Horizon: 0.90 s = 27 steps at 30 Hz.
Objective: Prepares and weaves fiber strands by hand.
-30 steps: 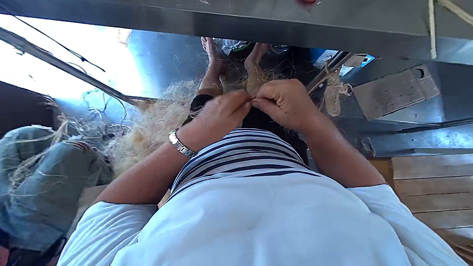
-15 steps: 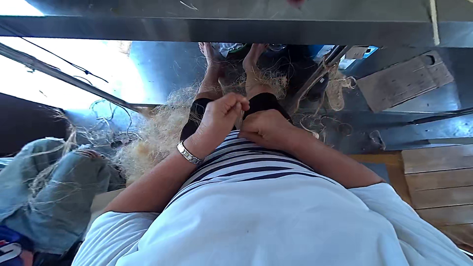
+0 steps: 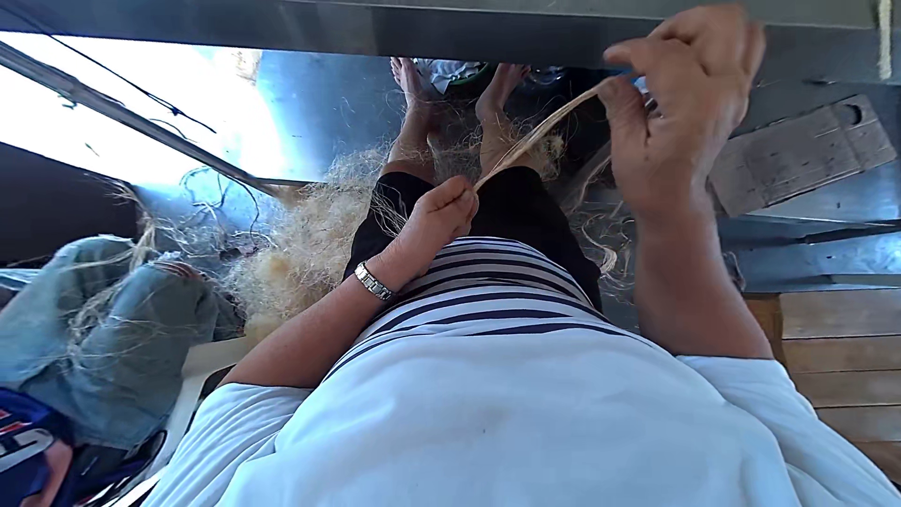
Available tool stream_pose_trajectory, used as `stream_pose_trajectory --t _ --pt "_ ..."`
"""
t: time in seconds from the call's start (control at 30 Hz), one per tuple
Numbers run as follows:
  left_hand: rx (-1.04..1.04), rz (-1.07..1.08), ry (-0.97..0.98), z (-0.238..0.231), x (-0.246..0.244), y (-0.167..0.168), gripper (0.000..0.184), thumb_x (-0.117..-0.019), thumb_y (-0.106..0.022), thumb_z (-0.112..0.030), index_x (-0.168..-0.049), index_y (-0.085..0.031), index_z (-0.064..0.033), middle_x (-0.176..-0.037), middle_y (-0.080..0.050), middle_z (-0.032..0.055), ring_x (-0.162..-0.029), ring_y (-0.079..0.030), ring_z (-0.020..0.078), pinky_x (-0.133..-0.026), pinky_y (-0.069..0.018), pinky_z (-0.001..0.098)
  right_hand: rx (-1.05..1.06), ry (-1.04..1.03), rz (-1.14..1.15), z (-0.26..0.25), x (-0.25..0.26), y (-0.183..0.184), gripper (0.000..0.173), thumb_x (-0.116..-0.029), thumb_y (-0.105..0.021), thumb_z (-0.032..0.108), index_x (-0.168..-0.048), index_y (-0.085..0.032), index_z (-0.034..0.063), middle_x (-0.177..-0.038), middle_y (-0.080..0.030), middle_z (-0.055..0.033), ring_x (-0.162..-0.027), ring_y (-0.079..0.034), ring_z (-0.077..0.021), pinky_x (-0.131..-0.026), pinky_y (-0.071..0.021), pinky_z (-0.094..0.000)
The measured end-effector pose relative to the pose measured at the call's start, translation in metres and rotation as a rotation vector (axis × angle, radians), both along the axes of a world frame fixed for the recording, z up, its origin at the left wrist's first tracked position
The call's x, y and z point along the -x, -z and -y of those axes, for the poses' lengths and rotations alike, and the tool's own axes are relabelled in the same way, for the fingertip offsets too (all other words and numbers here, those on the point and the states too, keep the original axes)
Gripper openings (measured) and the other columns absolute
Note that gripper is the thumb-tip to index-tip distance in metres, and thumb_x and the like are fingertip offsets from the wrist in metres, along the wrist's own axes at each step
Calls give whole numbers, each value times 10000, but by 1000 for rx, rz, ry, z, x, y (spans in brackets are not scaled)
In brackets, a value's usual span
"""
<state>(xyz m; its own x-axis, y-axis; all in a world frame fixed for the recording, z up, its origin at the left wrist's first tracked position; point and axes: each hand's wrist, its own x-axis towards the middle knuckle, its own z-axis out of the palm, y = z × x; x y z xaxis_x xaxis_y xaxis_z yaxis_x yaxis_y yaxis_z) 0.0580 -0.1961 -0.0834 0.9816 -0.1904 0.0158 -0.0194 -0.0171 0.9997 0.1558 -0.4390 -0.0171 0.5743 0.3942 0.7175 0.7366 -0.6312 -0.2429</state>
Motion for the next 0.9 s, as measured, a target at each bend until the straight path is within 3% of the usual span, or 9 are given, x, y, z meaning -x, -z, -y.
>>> stream_pose_trajectory --t 0.07,0.17,0.33,0.4,0.5,0.6,0.7,0.8,0.9 --pt "180 -92 -20 -1 -1 1 252 -1063 -337 -79 -879 -490 -156 -634 -455 -102 -482 -360 -32 -453 -305 118 -96 -28 95 -12 22 8 242 -1037 -609 249 -1047 -763 63 -983 -680 -203 -980 -623 -340 -904 -448 -500" --pt "253 -96 -34 0 -1 -1 266 -1078 -311 -91 -887 -483 -160 -625 -469 -92 -479 -373 -20 -452 -314 124 -40 -194 -140 -35 53 32 213 -1001 -649 260 -960 -785 101 -955 -683 -162 -942 -625 -322 -861 -472 -511" --pt "280 -85 -95 -2 -2 -3 256 -1084 -310 -92 -921 -503 -135 -645 -512 -78 -471 -389 -23 -446 -322 114 101 -99 -288 -46 55 41 311 -1016 -600 332 -1261 -742 206 -1449 -556 -226 -1333 -506 -444 -1013 -415 -622" --pt "297 -95 -133 -5 -2 -2 257 -1090 -304 -98 -941 -510 -134 -643 -517 -78 -462 -388 -18 -438 -326 116 -22 -92 -234 -39 50 34 278 -1018 -604 256 -1214 -753 125 -1375 -601 -242 -1279 -551 -413 -1020 -436 -583" --pt "316 -83 -124 -3 -3 -1 262 -1089 -299 -96 -933 -505 -141 -625 -504 -81 -458 -384 -13 -439 -328 123 -126 -172 -247 -35 47 32 245 -1018 -613 235 -989 -779 56 -1056 -703 -174 -1036 -632 -302 -919 -476 -472" --pt "305 -28 -70 2 -2 -1 254 -1084 -304 -92 -936 -504 -145 -647 -519 -87 -488 -402 -21 -461 -331 122 -68 -341 -599 -49 49 47 327 -990 -642 341 -1091 -773 59 -1096 -683 -128 -1042 -633 -229 -914 -517 -426" --pt "283 -10 -61 3 -3 0 232 -1079 -323 -88 -956 -510 -150 -680 -537 -94 -506 -423 -31 -472 -351 115 -278 -412 -820 -66 47 62 225 -932 -721 222 -1022 -747 18 -1046 -668 -75 -901 -614 -64 -760 -509 -196" --pt "241 12 -64 3 -4 2 214 -1066 -354 -82 -946 -515 -157 -679 -526 -108 -522 -428 -37 -486 -357 115 -522 -455 -891 -74 48 69 80 -881 -758 59 -908 -714 -2 -973 -643 -48 -842 -617 -21 -711 -525 -137" --pt "236 -2 -85 5 -2 4 219 -1068 -368 -82 -933 -522 -159 -687 -531 -108 -519 -433 -37 -494 -377 113 -566 -460 -806 -74 51 73 66 -865 -766 23 -878 -718 -20 -929 -632 -52 -804 -603 -15 -691 -515 -126"
